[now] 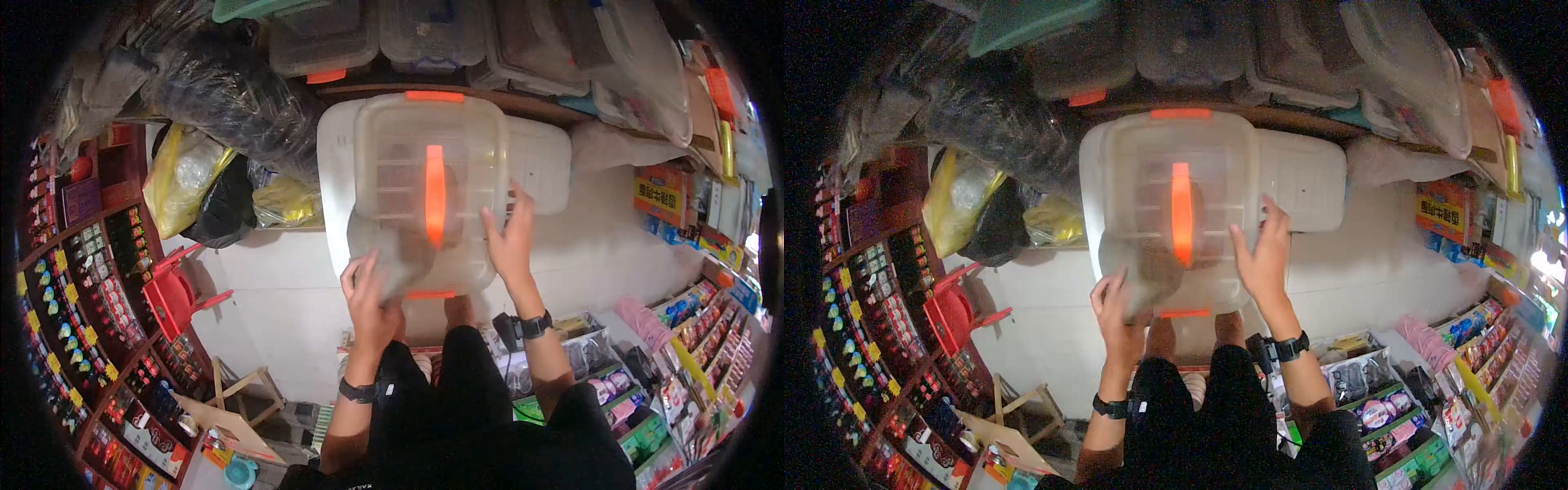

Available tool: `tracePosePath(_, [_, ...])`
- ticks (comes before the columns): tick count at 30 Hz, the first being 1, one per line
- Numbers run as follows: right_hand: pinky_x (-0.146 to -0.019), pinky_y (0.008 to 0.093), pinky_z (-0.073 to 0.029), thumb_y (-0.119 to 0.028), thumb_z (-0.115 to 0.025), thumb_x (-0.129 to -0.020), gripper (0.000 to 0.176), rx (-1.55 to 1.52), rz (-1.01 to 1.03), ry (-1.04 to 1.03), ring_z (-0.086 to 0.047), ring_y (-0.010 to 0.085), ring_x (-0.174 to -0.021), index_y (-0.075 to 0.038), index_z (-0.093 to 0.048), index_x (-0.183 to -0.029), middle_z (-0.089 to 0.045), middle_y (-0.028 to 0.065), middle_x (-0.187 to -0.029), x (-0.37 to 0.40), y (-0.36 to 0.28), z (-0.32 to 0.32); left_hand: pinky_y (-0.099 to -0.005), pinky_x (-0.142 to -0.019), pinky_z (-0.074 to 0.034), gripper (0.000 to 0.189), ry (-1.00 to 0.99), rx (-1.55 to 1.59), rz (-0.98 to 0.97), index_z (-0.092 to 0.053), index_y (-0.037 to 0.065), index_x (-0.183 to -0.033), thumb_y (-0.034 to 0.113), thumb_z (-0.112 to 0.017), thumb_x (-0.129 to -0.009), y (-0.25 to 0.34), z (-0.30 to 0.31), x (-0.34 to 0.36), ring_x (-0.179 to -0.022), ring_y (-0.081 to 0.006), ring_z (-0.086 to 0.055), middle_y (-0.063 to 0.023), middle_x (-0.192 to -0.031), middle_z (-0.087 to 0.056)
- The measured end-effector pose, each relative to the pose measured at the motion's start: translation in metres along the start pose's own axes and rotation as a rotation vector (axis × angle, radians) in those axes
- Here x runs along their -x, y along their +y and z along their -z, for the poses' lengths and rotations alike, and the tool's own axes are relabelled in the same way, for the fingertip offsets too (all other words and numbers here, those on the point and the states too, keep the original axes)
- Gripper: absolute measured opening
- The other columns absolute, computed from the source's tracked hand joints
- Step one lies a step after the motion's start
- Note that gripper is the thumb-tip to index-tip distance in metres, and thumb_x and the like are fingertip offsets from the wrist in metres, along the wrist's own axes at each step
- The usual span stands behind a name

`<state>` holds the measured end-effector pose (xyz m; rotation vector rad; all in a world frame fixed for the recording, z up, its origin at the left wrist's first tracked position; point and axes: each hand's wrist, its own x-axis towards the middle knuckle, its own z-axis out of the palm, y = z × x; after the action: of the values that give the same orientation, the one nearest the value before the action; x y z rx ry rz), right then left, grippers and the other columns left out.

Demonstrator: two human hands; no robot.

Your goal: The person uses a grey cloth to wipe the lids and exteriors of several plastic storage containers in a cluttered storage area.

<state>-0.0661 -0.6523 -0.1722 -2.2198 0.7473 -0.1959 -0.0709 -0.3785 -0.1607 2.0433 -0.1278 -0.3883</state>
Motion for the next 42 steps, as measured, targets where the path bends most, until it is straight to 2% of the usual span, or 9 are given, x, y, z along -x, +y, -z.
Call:
tracePosePath(2, [-0.106, 0.0484, -0.043, -0.027, -0.068, -0.098, 0.067, 0.014, 0.060, -0.025, -0.050, 0.0463, -0.126, 0.007, -0.039, -0.148, -0.049, 0.0308, -0.137, 0.005, 0.026, -0.020, -0.0612, -0.119, -0.028, 0.075, -0.127, -0.540, -0.175, -0.052, 0.008, -0.148, 0.007, -0.077, -0.078, 0.040, -0.006, -0.011, -0.144, -0.0516, -0.032, -0.0286, -0.161, -0.030])
tracePosePath(5, [-0.106, 0.0480, -0.044, -0.028, -0.064, -0.102, 0.063, -0.045, 0.040, -0.053, -0.051, 0.0479, -0.128, 0.009, -0.039, -0.146, -0.050, 0.0327, -0.138, 0.005, 0.020, -0.019, -0.0653, -0.117, -0.026, 0.079, -0.102, -0.746, -0.149, -0.045, 0.011, -0.154, 0.010, -0.074, -0.080, 0.029, -0.023, -0.012, -0.146, -0.0550, -0.024, -0.0298, -0.165, -0.020])
tracePosePath(9, [-0.096, 0.0469, -0.051, -0.028, -0.065, -0.102, 0.061, -0.149, 0.144, 0.018, -0.061, 0.0473, -0.113, 0.009, -0.042, -0.145, -0.059, 0.0320, -0.126, 0.004, 0.036, -0.028, -0.0633, -0.118, -0.027, 0.075, -0.104, -0.833, -0.151, -0.046, 0.010, -0.154, 0.009, -0.070, -0.083, 0.045, -0.026, -0.054, -0.146, -0.0551, -0.026, -0.0307, -0.164, -0.022])
tracePosePath(11, [-0.084, 0.0471, -0.055, -0.024, -0.065, -0.102, 0.056, -0.211, -0.007, -0.041, -0.067, 0.0473, -0.100, 0.007, -0.044, -0.144, -0.065, 0.0309, -0.114, 0.007, 0.037, -0.026, -0.0654, -0.117, -0.027, 0.073, -0.055, -0.815, -0.194, -0.044, 0.013, -0.156, 0.014, -0.069, -0.088, 0.046, -0.027, -0.090, -0.147, -0.0542, -0.024, -0.0287, -0.165, -0.022])
tracePosePath(18, [-0.077, 0.0470, -0.056, -0.020, -0.063, -0.101, 0.052, -0.238, 0.051, -0.025, -0.070, 0.0451, -0.094, 0.004, -0.045, -0.145, -0.069, 0.0293, -0.107, -0.002, 0.025, -0.022, -0.0619, -0.114, -0.033, 0.069, 0.110, -0.848, -0.513, -0.042, 0.012, -0.156, 0.016, -0.064, -0.091, 0.063, -0.037, -0.226, -0.145, -0.0513, -0.031, -0.0245, -0.165, -0.025])
tracePosePath(22, [-0.078, 0.0483, -0.054, -0.023, -0.065, -0.099, 0.056, -0.206, 0.045, -0.001, -0.070, 0.0437, -0.091, 0.005, -0.045, -0.144, -0.069, 0.0285, -0.103, 0.003, 0.025, -0.025, -0.0590, -0.116, -0.033, 0.069, 0.059, -0.872, -0.446, -0.044, 0.011, -0.155, 0.013, -0.064, -0.089, 0.068, -0.029, -0.206, -0.145, -0.0512, -0.031, -0.0228, -0.164, -0.028])
tracePosePath(32, [-0.084, 0.0476, -0.047, -0.027, -0.068, -0.095, 0.060, -0.181, -0.055, -0.031, -0.068, 0.0414, -0.091, 0.006, -0.048, -0.141, -0.070, 0.0263, -0.105, 0.006, 0.028, -0.029, -0.0576, -0.120, -0.030, 0.074, -0.344, -0.837, -0.133, -0.048, 0.008, -0.152, -0.006, -0.060, -0.081, 0.047, -0.003, 0.007, -0.146, -0.0557, -0.028, -0.0250, -0.161, -0.033])
tracePosePath(39, [-0.088, 0.0472, -0.047, -0.027, -0.067, -0.097, 0.060, -0.217, 0.014, -0.029, -0.069, 0.0419, -0.096, 0.006, -0.047, -0.143, -0.069, 0.0283, -0.117, 0.003, 0.035, -0.032, -0.0593, -0.120, -0.029, 0.077, -0.163, -0.783, -0.087, -0.045, 0.003, -0.152, -0.006, -0.064, -0.078, 0.062, -0.018, -0.054, -0.146, -0.0551, -0.026, -0.0248, -0.161, -0.033])
tracePosePath(42, [-0.088, 0.0469, -0.048, -0.027, -0.067, -0.097, 0.062, -0.188, 0.024, -0.038, -0.069, 0.0412, -0.095, 0.007, -0.047, -0.145, -0.071, 0.0269, -0.113, 0.002, 0.032, -0.029, -0.0607, -0.120, -0.026, 0.075, 0.014, -0.789, -0.226, -0.043, 0.004, -0.153, 0.001, -0.064, -0.081, 0.056, -0.033, -0.121, -0.148, -0.0528, -0.026, -0.0241, -0.161, -0.035])
